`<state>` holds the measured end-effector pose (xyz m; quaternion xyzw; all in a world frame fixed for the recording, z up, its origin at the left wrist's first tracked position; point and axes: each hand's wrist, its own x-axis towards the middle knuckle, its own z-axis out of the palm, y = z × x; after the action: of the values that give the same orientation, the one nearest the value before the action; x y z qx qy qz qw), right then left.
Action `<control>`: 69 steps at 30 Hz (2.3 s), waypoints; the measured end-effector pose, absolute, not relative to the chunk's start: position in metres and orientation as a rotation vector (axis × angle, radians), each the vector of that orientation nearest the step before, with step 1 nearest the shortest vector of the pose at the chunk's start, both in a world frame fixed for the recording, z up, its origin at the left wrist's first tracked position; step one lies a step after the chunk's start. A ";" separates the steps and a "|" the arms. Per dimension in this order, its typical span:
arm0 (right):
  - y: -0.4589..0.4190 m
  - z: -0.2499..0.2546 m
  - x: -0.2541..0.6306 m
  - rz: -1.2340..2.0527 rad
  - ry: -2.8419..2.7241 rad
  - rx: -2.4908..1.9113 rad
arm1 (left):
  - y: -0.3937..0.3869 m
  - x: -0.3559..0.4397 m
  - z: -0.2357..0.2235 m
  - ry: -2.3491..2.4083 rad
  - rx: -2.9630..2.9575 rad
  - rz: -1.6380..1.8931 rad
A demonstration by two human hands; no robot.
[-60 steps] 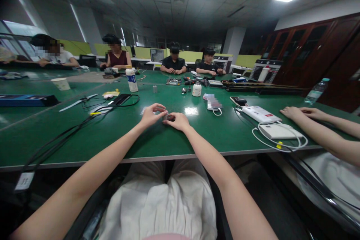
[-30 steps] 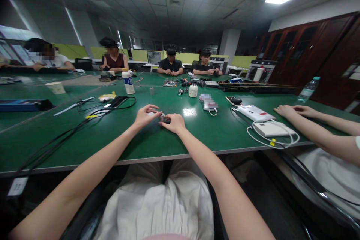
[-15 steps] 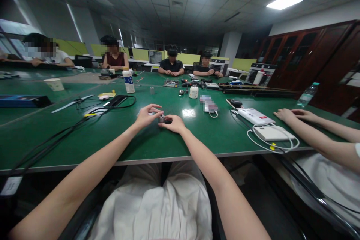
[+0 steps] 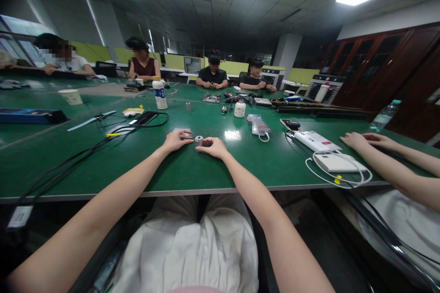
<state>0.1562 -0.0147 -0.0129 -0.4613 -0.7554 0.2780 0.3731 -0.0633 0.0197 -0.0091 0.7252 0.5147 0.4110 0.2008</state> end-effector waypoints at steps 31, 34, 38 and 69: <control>-0.007 -0.021 0.158 0.839 -1.883 -1.093 | -0.015 -0.026 0.020 0.978 1.941 1.290; -0.007 -0.021 0.159 0.846 -1.892 -1.080 | -0.014 -0.026 0.018 1.053 1.949 1.325; -0.008 -0.021 0.160 0.843 -1.895 -1.099 | -0.014 -0.024 0.017 1.096 1.983 1.347; -0.010 -0.019 0.160 0.784 -1.927 -1.073 | 0.003 -0.052 0.009 1.815 2.117 1.056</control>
<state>0.1604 -0.0101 -0.0189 -0.4220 -0.7583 0.3084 0.3897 -0.0525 0.0032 0.0085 0.7077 0.6068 0.3530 0.0798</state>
